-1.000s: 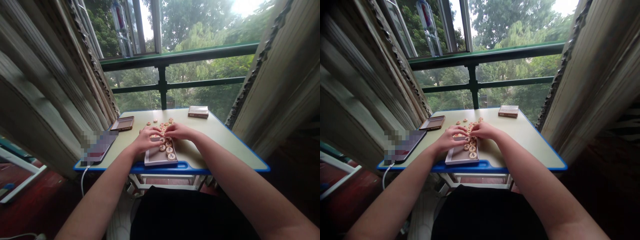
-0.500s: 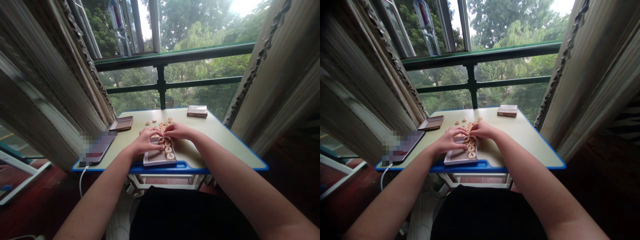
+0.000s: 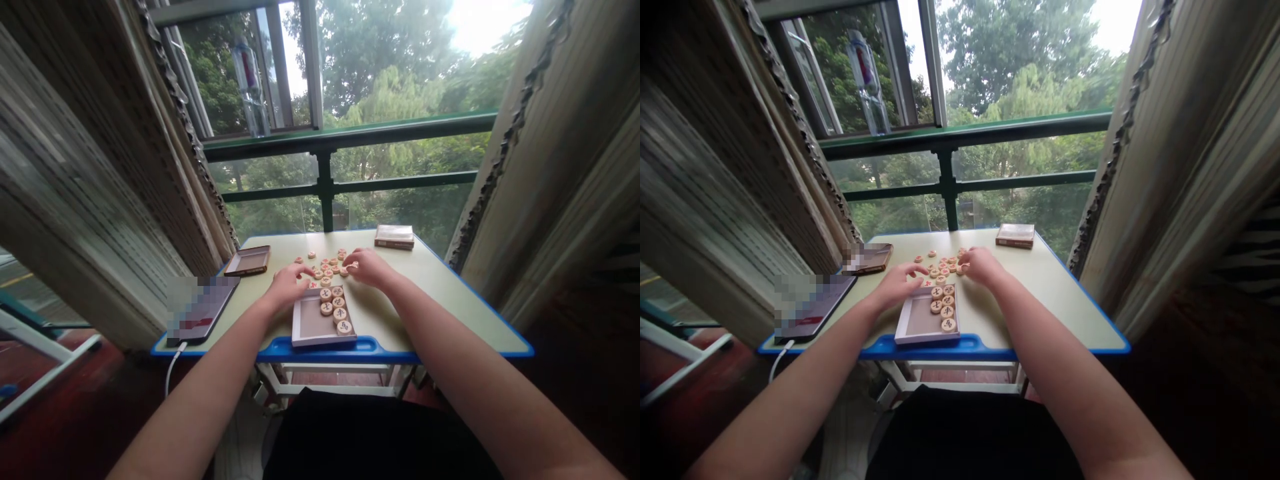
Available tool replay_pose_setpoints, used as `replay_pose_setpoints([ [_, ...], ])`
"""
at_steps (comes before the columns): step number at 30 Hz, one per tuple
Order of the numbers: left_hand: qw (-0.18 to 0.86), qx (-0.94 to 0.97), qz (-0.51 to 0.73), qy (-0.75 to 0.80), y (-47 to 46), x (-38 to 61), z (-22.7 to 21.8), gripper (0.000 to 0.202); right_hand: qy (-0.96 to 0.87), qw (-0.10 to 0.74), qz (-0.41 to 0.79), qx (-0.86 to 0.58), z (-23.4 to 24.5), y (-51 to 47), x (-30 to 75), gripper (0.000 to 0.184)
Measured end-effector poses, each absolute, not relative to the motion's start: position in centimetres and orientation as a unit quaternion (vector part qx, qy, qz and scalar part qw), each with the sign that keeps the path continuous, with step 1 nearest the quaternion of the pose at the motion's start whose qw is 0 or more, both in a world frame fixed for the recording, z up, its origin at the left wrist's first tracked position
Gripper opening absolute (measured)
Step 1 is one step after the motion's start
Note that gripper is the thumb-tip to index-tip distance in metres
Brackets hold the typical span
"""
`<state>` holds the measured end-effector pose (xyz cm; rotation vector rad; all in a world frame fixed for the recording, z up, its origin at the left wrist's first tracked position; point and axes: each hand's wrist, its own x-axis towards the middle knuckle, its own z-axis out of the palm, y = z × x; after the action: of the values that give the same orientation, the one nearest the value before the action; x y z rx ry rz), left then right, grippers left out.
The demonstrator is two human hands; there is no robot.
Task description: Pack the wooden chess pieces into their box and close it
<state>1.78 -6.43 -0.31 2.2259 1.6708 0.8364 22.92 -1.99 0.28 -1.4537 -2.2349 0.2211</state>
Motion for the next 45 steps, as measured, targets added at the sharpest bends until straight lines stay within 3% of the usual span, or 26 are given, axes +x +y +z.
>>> replay_pose_setpoints([
  [6, 0.089, 0.808, 0.189, 0.551, -2.6, 2.1, 0.6, 0.031, -0.865, 0.207, 0.07, -0.452, -0.6, -1.7, 22.6, 0.02],
  [12, 0.089, 0.812, 0.236, 0.526, 0.5, 1.8, -0.5, 0.026, -0.78, 0.2, 0.046, -0.591, -0.6, -1.0, 23.6, 0.025],
  [16, 0.098, 0.831, 0.23, 0.496, 0.5, 1.8, -1.4, 0.024, -0.738, 0.179, 0.111, -0.641, -0.1, -0.9, 23.9, 0.024],
  [29, 0.072, 0.814, 0.288, 0.5, 1.1, 1.5, -2.3, 0.03, -0.678, 0.227, 0.238, -0.657, -1.2, 0.5, 23.6, 0.034],
  [35, 0.051, 0.813, 0.301, 0.496, 1.2, 1.6, -2.5, 0.03, -0.75, 0.222, 0.112, -0.612, -1.4, 1.2, 22.8, 0.03],
  [40, 0.069, 0.826, 0.291, 0.477, 0.8, 1.8, -2.2, 0.026, -0.742, 0.213, 0.14, -0.62, -1.5, 1.2, 22.9, 0.029],
  [45, 0.11, 0.847, 0.269, 0.444, 0.0, 1.6, -1.6, 0.02, -0.771, 0.206, 0.086, -0.596, -1.5, 1.2, 22.8, 0.027],
])
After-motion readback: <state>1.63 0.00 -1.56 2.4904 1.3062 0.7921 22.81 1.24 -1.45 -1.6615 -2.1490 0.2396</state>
